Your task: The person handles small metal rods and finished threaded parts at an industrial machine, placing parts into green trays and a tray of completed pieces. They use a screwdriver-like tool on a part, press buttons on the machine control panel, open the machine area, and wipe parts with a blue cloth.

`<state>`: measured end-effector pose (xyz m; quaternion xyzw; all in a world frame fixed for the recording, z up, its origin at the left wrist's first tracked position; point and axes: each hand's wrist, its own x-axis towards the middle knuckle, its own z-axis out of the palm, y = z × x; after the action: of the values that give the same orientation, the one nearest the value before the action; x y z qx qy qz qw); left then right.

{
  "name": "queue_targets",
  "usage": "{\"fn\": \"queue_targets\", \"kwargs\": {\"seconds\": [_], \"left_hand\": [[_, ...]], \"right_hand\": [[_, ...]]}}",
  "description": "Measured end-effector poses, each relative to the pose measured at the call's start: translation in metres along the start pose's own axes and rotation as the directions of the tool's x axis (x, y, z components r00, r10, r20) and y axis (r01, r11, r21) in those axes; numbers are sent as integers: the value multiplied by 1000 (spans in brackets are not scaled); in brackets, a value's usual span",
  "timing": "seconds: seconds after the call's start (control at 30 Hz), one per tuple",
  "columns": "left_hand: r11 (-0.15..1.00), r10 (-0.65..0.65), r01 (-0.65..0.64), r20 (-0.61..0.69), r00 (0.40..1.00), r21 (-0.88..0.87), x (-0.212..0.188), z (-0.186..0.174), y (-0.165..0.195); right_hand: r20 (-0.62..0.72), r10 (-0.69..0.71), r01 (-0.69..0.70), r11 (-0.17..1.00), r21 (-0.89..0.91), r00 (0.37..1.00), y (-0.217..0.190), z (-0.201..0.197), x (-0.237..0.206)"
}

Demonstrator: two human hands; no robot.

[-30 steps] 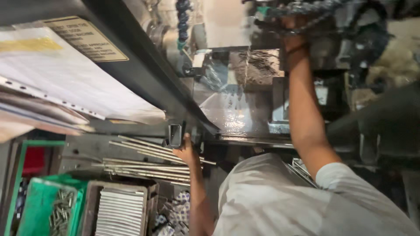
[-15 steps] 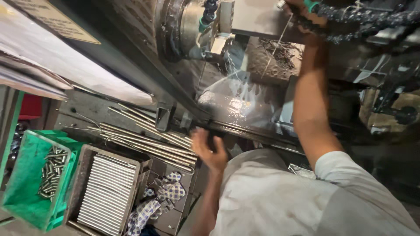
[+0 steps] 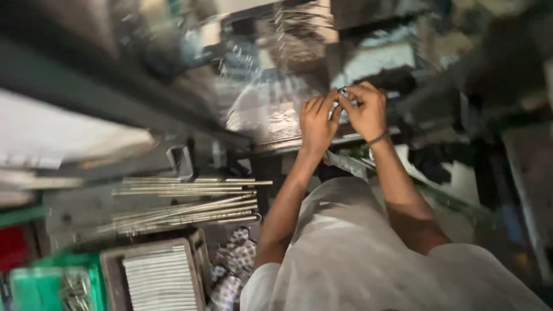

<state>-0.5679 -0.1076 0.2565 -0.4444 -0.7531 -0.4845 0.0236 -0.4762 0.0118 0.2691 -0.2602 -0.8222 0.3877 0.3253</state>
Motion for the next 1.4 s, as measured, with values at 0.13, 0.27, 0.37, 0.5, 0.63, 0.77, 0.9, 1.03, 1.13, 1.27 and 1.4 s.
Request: {"fn": "queue_targets", "kwargs": {"seconds": [0.13,0.27,0.37,0.5,0.63,0.77,0.9,1.03,1.13,1.27,1.4], "left_hand": [[976,152,-132,110,982,-173,-31,32,44],[928,271,-221,138,952,-300,-62,51,84],[932,245,-207,94,965,-297,-74,49,94],[959,230,-209,96,968,-193,-89,35,83],[995,74,-70,43,996,-75,-113,18,62],[999,-35,35,-110,993,4,-138,6,49],[982,-180,187,-290,940,-1,-162,-10,46],[967,-155,244,-588,794,75,-171,-50,41],[886,17,302,-677,735,350,-177,-98,40],[886,73,324,-788,611,333,-175,-151,44],[881,-16,413,-856,517,232,-162,-177,48]], "right_hand": [[-69,106,-102,993,65,992,-12,-73,-67],[-160,287,-247,941,231,945,-10,-163,-145],[-569,214,-92,968,235,794,-10,-239,-170],[-746,-45,4,998,-57,665,-11,-317,-163],[-606,-81,89,996,-16,792,-10,-356,-151],[-604,-3,14,1000,13,797,15,-365,-173],[-318,409,-366,912,187,855,91,-309,-190],[-77,590,-472,552,-688,803,175,-223,-208],[-11,517,-369,596,-713,856,215,-187,-215],[49,531,-314,570,-759,846,219,-176,-208],[106,413,-172,582,-795,904,202,-181,-198]]}}
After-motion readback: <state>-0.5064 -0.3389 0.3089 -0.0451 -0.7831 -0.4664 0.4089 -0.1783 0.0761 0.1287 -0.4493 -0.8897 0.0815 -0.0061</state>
